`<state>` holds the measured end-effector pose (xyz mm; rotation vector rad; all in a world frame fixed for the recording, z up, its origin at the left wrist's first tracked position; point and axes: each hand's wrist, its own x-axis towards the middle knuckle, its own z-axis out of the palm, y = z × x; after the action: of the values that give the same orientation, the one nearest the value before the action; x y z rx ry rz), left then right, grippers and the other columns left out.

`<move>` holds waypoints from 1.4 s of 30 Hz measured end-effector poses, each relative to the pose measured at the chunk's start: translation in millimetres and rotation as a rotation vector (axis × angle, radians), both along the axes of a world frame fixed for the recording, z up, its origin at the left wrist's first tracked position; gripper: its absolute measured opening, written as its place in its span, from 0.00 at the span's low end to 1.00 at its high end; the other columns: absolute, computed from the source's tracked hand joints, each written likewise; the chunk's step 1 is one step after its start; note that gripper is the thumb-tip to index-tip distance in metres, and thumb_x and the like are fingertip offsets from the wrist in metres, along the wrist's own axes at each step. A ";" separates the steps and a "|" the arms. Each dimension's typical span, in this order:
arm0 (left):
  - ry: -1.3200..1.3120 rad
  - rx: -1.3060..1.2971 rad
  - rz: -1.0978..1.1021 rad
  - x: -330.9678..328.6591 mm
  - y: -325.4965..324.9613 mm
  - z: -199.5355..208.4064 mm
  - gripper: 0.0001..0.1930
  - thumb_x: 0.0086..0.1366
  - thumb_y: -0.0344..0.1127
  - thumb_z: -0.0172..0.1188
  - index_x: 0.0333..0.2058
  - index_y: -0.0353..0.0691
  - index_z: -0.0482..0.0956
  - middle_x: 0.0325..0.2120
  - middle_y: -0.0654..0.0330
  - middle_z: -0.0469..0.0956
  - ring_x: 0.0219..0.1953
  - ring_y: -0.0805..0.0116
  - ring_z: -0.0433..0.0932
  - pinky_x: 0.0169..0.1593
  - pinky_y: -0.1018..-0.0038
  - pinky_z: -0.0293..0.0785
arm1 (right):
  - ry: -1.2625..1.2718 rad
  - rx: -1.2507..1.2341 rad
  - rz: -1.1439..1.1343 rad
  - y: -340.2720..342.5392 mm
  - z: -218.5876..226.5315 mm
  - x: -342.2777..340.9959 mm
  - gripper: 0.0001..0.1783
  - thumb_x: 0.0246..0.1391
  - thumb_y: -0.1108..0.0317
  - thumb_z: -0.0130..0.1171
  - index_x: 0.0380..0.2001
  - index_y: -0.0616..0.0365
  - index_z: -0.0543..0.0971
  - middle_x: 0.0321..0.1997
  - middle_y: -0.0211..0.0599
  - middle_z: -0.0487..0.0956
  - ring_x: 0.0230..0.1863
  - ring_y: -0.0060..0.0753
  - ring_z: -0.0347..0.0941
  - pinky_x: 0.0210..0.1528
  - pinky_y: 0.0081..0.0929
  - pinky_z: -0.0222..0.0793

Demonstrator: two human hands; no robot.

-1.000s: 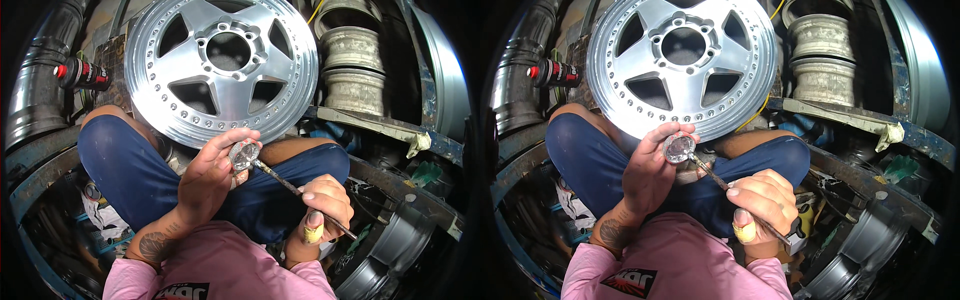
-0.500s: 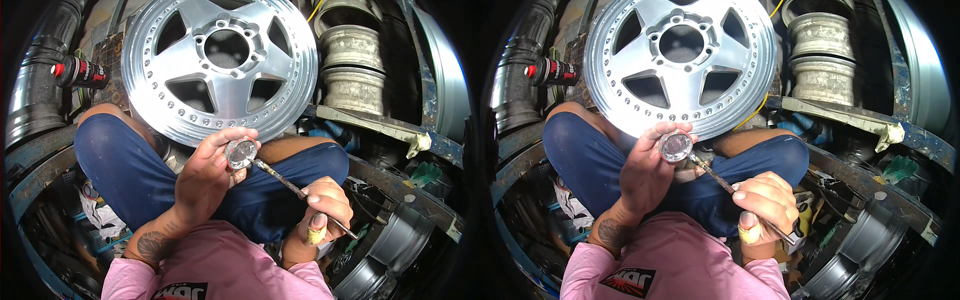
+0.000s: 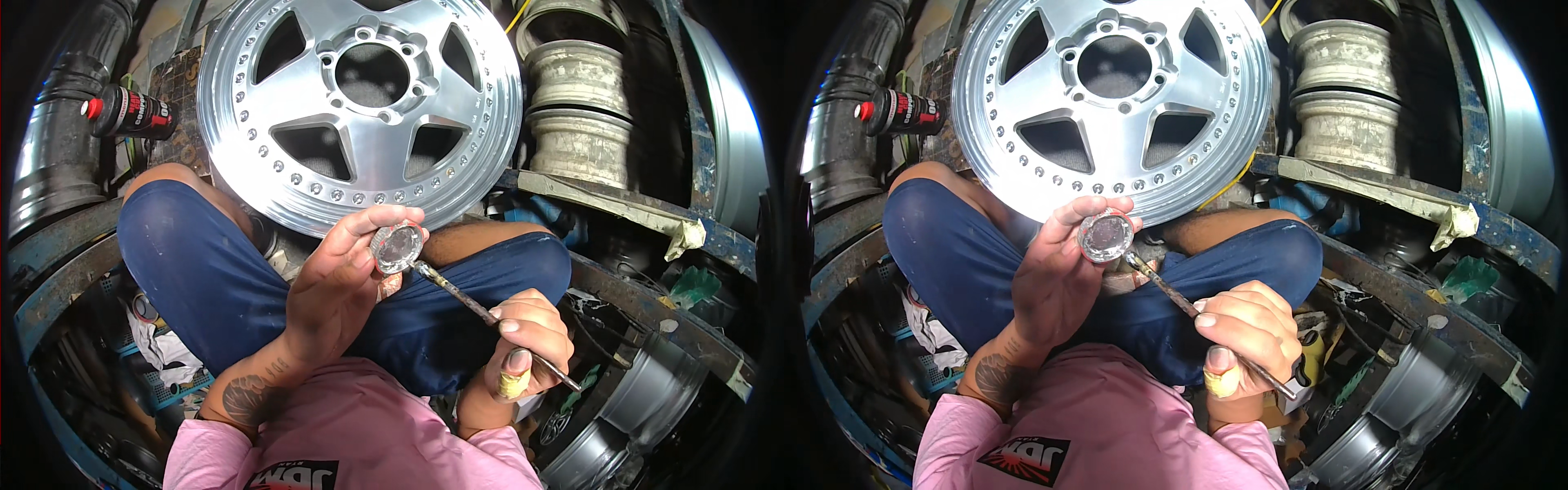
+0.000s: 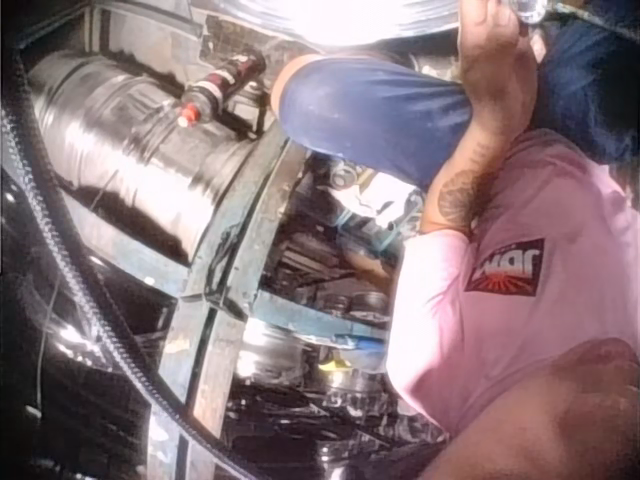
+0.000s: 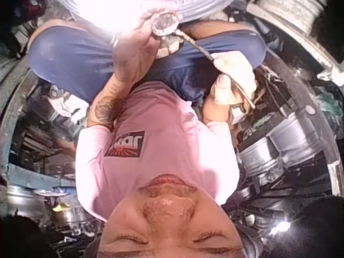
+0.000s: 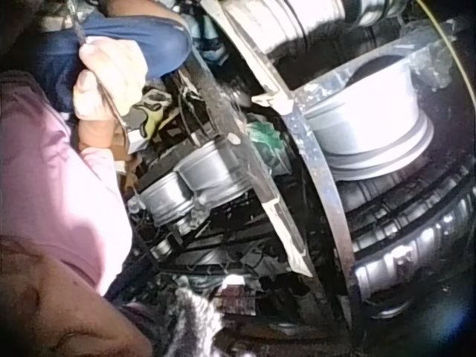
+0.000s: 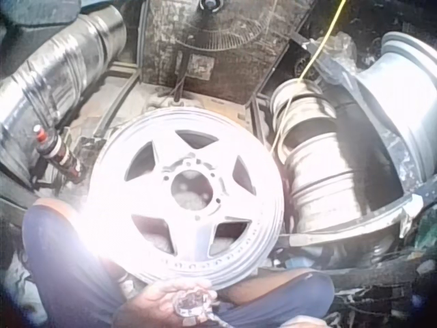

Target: The person applies a metallic substance from a small lid to the individual bolts on the outer edge of a wheel rim using a thin brush. They pick up a spray can, shake it, and dispense more liquid into the lid before continuing to paint each bolt around the circumference of the rim.

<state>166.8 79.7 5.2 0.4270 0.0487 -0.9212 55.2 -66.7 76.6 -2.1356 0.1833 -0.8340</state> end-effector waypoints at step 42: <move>0.231 0.100 0.112 18.6 -5.0 -5.1 0.24 0.67 0.36 0.46 0.59 0.33 0.60 0.57 0.43 0.65 0.59 0.50 0.66 0.63 0.61 0.60 | -0.090 0.780 -0.416 -47.0 -72.9 18.4 0.09 0.65 0.64 0.46 0.41 0.58 0.69 0.26 0.39 0.72 0.22 0.34 0.70 0.23 0.27 0.68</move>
<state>185.4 74.7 0.2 0.4048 0.3276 -0.8563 73.6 -113.8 3.7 -1.3358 0.7877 -0.8960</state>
